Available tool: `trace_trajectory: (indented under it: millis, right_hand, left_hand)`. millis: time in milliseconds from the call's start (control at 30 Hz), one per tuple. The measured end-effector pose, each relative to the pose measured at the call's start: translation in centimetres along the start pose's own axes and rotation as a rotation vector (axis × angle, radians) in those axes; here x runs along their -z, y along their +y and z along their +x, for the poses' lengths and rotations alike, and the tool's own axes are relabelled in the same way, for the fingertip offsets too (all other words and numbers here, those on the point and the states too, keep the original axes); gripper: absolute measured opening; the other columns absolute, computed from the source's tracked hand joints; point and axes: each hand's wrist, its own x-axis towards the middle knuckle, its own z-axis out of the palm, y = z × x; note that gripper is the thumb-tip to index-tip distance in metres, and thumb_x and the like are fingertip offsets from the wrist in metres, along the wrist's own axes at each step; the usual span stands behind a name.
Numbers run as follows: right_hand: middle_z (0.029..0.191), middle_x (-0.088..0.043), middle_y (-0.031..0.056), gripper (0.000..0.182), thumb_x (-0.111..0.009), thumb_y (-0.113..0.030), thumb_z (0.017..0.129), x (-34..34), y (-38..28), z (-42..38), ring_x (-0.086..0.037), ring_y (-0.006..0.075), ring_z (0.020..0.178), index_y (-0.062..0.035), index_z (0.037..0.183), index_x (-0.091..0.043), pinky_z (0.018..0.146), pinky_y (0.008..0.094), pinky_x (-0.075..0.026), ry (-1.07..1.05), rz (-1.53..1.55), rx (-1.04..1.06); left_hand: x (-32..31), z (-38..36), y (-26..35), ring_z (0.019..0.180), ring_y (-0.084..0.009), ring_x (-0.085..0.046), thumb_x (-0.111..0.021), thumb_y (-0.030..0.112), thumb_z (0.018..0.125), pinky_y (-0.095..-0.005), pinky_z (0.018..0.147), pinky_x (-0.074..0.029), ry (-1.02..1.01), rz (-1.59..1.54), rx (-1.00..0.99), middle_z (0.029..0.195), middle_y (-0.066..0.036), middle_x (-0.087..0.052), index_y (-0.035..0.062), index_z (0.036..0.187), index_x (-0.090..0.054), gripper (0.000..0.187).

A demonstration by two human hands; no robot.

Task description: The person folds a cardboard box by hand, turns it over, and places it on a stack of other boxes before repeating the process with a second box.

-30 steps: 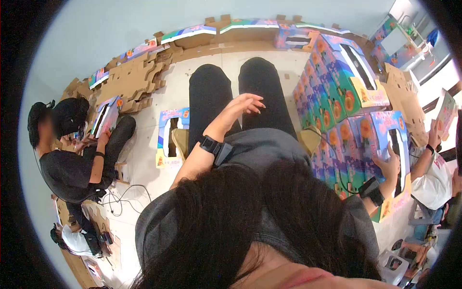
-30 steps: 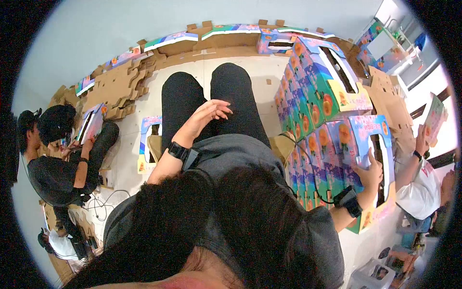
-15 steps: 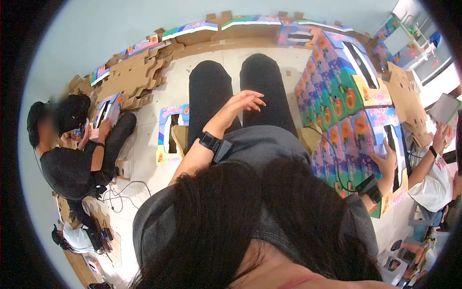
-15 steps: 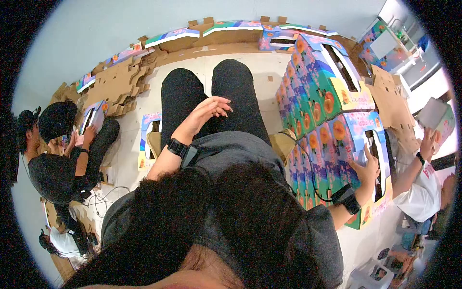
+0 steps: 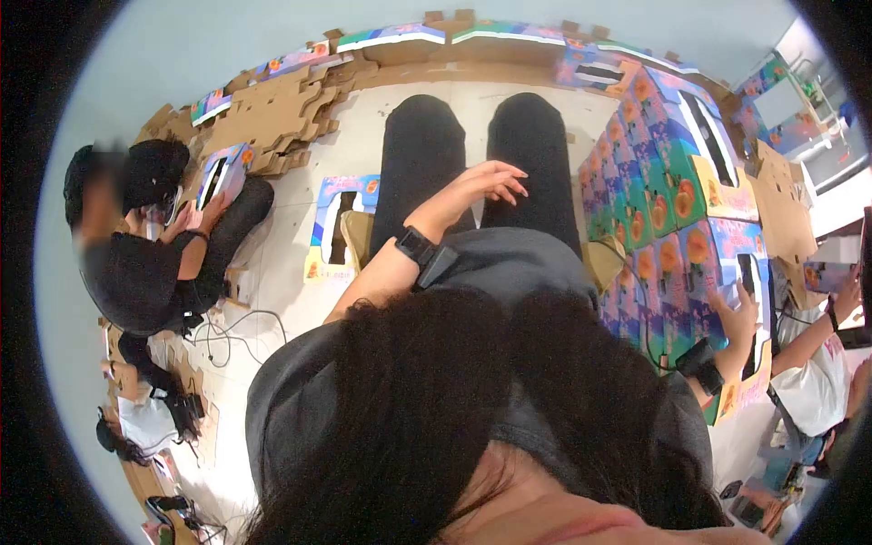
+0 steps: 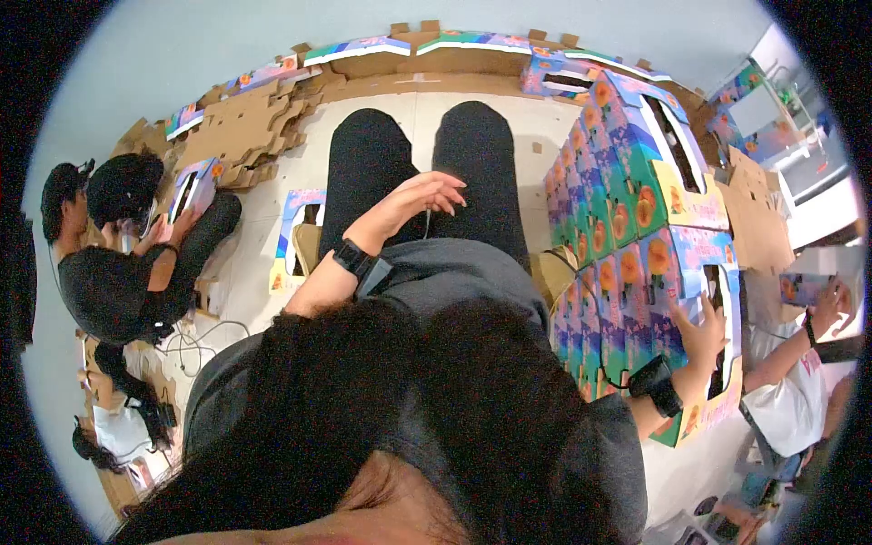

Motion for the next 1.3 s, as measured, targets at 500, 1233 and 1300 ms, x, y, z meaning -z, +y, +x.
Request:
trace_trajectory:
  millis: [500,1233,1300]
  right_hand:
    - [0.115,-0.071,0.0148,0.052,-0.080,-0.018,0.086,10.8,-26.5,-3.0,-0.066,0.0232,0.107,-0.0038,0.133,-0.064,0.095,0.0348,-0.050,-0.411,0.560,1.071]
    - [0.058,-0.051,0.0092,0.043,-0.077,-0.039,0.086,6.2,-43.4,-3.5,-0.049,0.0168,0.054,-0.0006,0.075,-0.062,0.052,0.0346,-0.039,-0.707,0.238,1.116]
    - [0.057,-0.049,0.0072,0.043,-0.078,-0.039,0.087,6.5,-43.6,-3.1,-0.046,0.0139,0.055,-0.0007,0.074,-0.061,0.052,0.0333,-0.038,-0.685,0.249,1.064]
  left_hand:
    - [9.8,-22.5,16.2,0.106,-0.0243,-0.050,-0.065,0.055,0.090,-0.0461,0.102,-0.034,0.252,-0.323,-1.026,0.113,-0.007,-0.057,0.0066,0.121,-0.061,0.057]
    - [10.8,-42.4,-40.7,0.081,-0.0283,-0.064,-0.061,0.028,0.094,-0.0435,0.071,-0.054,1.246,-0.698,0.843,0.094,-0.017,-0.068,0.0022,0.107,-0.062,0.029]
    - [12.3,-43.5,-40.7,0.084,-0.0302,-0.066,-0.063,0.028,0.093,-0.0449,0.074,-0.055,1.301,-0.799,0.779,0.098,-0.020,-0.070,0.0010,0.109,-0.062,0.031]
